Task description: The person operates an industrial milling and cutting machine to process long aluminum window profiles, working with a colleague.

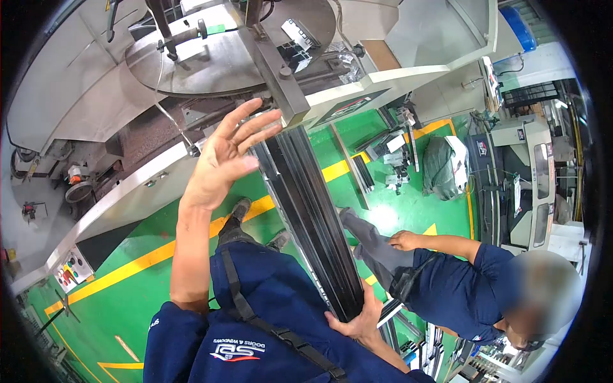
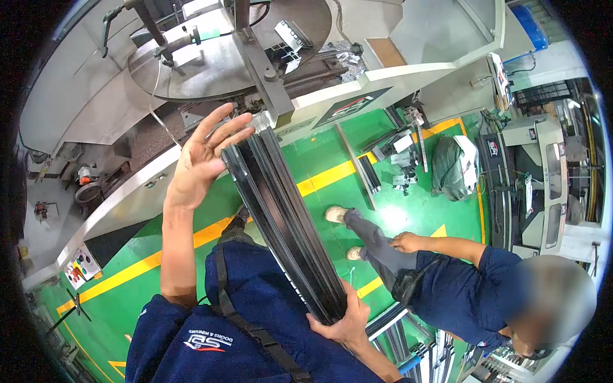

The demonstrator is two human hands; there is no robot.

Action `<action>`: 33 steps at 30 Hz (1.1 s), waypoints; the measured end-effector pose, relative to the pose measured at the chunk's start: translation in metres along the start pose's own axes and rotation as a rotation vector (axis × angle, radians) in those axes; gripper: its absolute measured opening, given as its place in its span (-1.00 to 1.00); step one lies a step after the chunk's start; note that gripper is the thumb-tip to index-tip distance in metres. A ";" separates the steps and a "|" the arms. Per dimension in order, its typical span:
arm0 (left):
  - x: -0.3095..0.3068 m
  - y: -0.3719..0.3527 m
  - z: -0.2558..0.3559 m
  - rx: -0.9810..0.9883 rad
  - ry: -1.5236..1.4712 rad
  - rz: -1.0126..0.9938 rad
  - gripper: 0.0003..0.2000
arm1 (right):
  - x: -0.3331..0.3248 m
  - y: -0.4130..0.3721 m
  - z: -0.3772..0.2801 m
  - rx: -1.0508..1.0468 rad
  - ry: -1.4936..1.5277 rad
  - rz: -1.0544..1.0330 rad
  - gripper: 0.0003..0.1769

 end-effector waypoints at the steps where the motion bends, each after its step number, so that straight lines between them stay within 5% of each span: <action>1: 0.004 -0.001 0.002 0.005 0.088 0.017 -0.08 | 0.000 0.000 -0.001 -0.009 -0.002 0.020 0.04; 7: 0.011 -0.002 0.005 0.047 0.207 0.068 -0.23 | 0.001 0.005 -0.002 -0.041 0.002 0.061 -0.01; 11: 0.038 0.006 0.040 0.403 1.299 -0.166 -0.57 | 0.003 0.008 -0.001 -0.052 0.021 0.063 -0.01; 14: 0.056 0.010 0.044 0.379 1.755 -0.239 -0.48 | 0.002 0.007 0.004 -0.052 -0.010 0.045 0.00; 23: 0.078 0.006 0.037 0.288 1.897 -0.112 -0.37 | -0.004 0.005 0.003 0.005 -0.034 0.029 0.01; 28: 0.098 -0.009 0.032 0.274 1.835 -0.244 -0.36 | -0.002 0.007 0.007 0.003 -0.024 0.025 0.03; 33: 0.090 0.003 0.031 0.274 1.870 -0.109 -0.37 | 0.001 0.008 0.011 -0.004 -0.027 0.035 0.05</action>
Point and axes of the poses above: each hand's wrist, its own y-axis towards the middle knuckle, its own x-axis out of the palm, z = x × y, the point moved 2 cm from there along y, towards the middle knuckle, and after that the axes turned 5 degrees about x, right-handed, at the moved point
